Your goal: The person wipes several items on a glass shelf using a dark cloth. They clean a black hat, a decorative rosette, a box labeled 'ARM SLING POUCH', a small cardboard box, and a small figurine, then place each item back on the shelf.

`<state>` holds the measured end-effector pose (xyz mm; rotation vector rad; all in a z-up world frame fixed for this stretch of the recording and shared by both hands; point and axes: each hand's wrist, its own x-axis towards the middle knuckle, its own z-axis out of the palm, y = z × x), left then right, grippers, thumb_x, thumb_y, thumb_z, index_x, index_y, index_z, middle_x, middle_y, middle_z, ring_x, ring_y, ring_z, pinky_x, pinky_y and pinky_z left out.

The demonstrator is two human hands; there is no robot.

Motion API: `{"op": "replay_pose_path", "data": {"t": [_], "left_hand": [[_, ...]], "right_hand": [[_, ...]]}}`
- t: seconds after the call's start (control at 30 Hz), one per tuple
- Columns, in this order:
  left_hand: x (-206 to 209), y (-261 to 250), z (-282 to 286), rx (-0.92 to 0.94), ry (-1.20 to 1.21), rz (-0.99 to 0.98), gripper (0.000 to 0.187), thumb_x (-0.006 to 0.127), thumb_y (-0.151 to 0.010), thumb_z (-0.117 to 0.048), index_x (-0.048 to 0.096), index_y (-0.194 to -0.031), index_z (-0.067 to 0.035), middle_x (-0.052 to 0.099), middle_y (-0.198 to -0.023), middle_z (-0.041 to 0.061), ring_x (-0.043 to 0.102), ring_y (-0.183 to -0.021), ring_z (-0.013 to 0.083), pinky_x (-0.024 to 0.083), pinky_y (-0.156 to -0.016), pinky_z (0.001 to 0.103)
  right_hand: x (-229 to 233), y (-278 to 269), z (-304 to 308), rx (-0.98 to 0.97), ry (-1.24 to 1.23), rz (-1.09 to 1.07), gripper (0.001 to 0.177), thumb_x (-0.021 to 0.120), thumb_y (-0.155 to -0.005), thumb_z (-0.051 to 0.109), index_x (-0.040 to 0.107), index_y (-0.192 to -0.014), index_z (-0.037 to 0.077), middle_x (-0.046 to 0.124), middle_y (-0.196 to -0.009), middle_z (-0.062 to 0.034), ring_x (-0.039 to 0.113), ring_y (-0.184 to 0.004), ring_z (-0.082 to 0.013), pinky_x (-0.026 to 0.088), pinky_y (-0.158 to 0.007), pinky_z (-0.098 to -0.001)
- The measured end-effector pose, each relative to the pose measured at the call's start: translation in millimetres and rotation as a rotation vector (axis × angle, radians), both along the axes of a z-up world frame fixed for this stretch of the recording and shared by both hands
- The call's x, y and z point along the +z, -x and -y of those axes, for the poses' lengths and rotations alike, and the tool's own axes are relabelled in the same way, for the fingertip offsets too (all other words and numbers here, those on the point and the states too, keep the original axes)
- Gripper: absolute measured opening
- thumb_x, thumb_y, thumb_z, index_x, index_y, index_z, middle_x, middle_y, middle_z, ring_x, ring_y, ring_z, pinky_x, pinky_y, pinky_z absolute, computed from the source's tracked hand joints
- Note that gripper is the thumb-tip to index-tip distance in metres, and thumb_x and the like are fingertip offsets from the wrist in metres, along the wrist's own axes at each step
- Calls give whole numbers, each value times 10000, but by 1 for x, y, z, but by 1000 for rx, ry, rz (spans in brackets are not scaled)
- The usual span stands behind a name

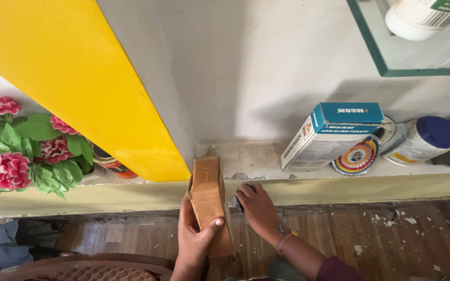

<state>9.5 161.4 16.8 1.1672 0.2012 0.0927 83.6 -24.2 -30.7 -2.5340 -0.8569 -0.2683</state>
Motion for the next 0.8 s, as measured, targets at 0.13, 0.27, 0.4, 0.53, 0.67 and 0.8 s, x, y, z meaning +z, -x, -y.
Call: {"op": "replay_pose_path", "data": {"t": [0.13, 0.27, 0.4, 0.53, 0.67, 0.8], "left_hand": [[3, 2, 1, 14, -21, -14, 875, 819, -729, -85, 385, -1487, -28, 634, -1255, 136, 637, -1118, 211, 538, -943, 361], [4, 2, 2, 6, -5, 21, 868, 813, -741, -88, 383, -1491, -17, 628, -1273, 138, 634, -1127, 215, 534, -945, 361], [6, -1, 4, -5, -11, 55, 886, 815, -742, -95, 365, -1501, -25, 620, -1289, 131, 631, -1151, 210, 529, -963, 357], [4, -1, 4, -15, -15, 9, 870, 806, -742, -74, 374, -1496, -25, 629, -1271, 135, 633, -1132, 208, 531, -950, 356], [-1, -3, 4, -32, -20, 10, 840, 797, -747, -46, 385, -1478, -20, 631, -1249, 143, 637, -1104, 209, 539, -926, 357], [-3, -5, 2, -38, -16, 56, 816, 798, -752, -38, 397, -1463, -7, 629, -1256, 150, 641, -1113, 213, 539, -935, 354]], "right_hand": [[8, 3, 26, -49, 4, -2, 527, 609, -688, -49, 644, -1213, -13, 597, -1285, -131, 538, -1131, -360, 478, -985, -424], [23, -23, 33, -197, -40, 93, 534, 596, -752, -44, 611, -1285, -30, 569, -1338, -174, 524, -1168, -393, 446, -1026, -448], [25, -32, 20, -259, 58, 119, 534, 624, -744, -2, 589, -1276, -24, 562, -1313, -188, 525, -1120, -403, 443, -952, -480], [24, -28, 15, -313, 72, -42, 438, 613, -785, -18, 617, -1220, 30, 600, -1212, -125, 535, -1078, -375, 466, -927, -464], [19, -10, 20, -287, -11, -3, 393, 626, -787, -1, 630, -1179, 18, 603, -1174, -132, 542, -1059, -371, 479, -922, -447], [23, 8, 22, -314, -111, -229, 332, 626, -853, 37, 658, -1183, 66, 616, -1165, -114, 570, -1115, -352, 493, -942, -444]]}}
